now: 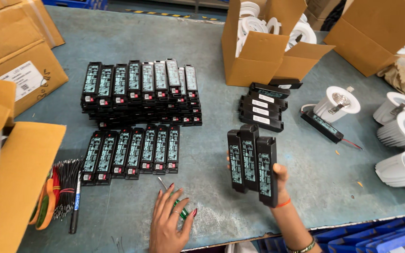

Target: The person assembles small black rectangular electronic modules on a workbench. They use a green screwdriver to tighten screws on the modules, then stack them in neat rows. The person also handles black plastic clips and white circular light fixtures, placing them into boxes and trays.

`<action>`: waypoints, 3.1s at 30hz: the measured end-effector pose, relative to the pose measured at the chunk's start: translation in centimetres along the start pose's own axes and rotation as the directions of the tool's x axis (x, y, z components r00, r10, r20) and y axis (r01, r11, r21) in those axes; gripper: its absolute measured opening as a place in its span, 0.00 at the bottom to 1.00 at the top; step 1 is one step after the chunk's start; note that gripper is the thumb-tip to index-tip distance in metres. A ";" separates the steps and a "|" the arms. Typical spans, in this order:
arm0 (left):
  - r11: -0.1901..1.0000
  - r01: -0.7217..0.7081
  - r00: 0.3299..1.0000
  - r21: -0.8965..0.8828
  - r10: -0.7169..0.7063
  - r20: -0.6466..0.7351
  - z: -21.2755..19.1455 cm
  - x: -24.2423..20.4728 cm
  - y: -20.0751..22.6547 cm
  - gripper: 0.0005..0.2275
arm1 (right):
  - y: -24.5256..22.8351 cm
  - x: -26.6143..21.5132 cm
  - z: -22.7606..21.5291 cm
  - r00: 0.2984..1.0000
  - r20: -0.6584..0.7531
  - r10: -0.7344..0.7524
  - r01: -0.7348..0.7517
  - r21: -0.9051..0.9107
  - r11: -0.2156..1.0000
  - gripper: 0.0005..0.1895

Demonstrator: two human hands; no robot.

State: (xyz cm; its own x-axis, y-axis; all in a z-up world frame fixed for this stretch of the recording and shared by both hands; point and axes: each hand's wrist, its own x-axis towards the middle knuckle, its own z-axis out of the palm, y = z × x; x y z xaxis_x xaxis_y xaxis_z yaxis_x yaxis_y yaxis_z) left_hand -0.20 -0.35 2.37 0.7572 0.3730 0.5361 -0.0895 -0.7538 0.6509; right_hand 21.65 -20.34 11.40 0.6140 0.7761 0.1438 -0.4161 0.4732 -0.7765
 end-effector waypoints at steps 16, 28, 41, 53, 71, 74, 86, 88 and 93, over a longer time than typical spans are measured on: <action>0.873 0.179 0.984 -0.454 -0.148 0.103 4.3 6.6 10.7 0.60 | 6.6 -2.7 -2.5 0.980 -0.177 0.097 -0.057 0.218 0.974 0.51; 0.990 -0.060 0.916 -0.126 0.105 0.388 1.3 10.8 6.1 0.63 | 2.8 -2.2 -1.3 0.987 0.135 -0.092 0.153 -0.576 0.803 0.70; 0.993 -0.099 0.714 0.067 0.024 0.700 2.0 13.4 1.4 0.56 | 4.0 -2.2 -1.8 0.981 -0.140 -0.138 -0.046 -0.846 0.530 0.39; 0.905 -0.110 0.870 0.410 -0.112 0.480 5.6 9.8 6.8 0.53 | -2.4 3.8 -7.7 0.993 0.072 -0.095 0.060 -0.991 -0.118 0.38; 0.930 -0.093 0.886 0.357 -0.086 0.456 5.2 9.6 6.6 0.51 | -1.8 13.1 -18.6 0.957 -0.076 -0.279 -0.225 -0.804 -0.551 0.45; 0.941 -0.122 0.912 0.314 -0.018 0.409 5.0 9.3 6.3 0.49 | -1.6 12.0 -17.6 0.959 -0.070 -0.274 -0.215 -0.808 -0.548 0.44; 0.968 -0.143 0.903 0.207 0.043 0.427 3.6 8.0 5.7 0.49 | -2.8 8.3 -14.4 0.996 -0.075 -0.045 -0.087 -0.808 -0.582 0.63; 0.968 -0.124 0.895 0.216 0.015 0.446 3.5 8.1 5.8 0.48 | -4.2 9.3 -14.6 0.997 -0.072 0.021 -0.044 -0.787 -0.615 0.68; 0.967 -0.131 0.907 0.219 0.028 0.419 3.2 8.3 6.1 0.49 | -6.4 13.3 -14.0 0.971 -0.005 0.241 0.114 -0.872 -0.477 0.71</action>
State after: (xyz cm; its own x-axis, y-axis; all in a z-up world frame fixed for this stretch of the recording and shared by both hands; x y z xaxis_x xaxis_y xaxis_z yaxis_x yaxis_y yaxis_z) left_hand 7.59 -3.59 9.06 0.9560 0.0907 0.2791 -0.0440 -0.8960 0.4418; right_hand 41.88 -18.95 9.68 0.4992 0.8650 -0.0502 0.8529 -0.5007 -0.1479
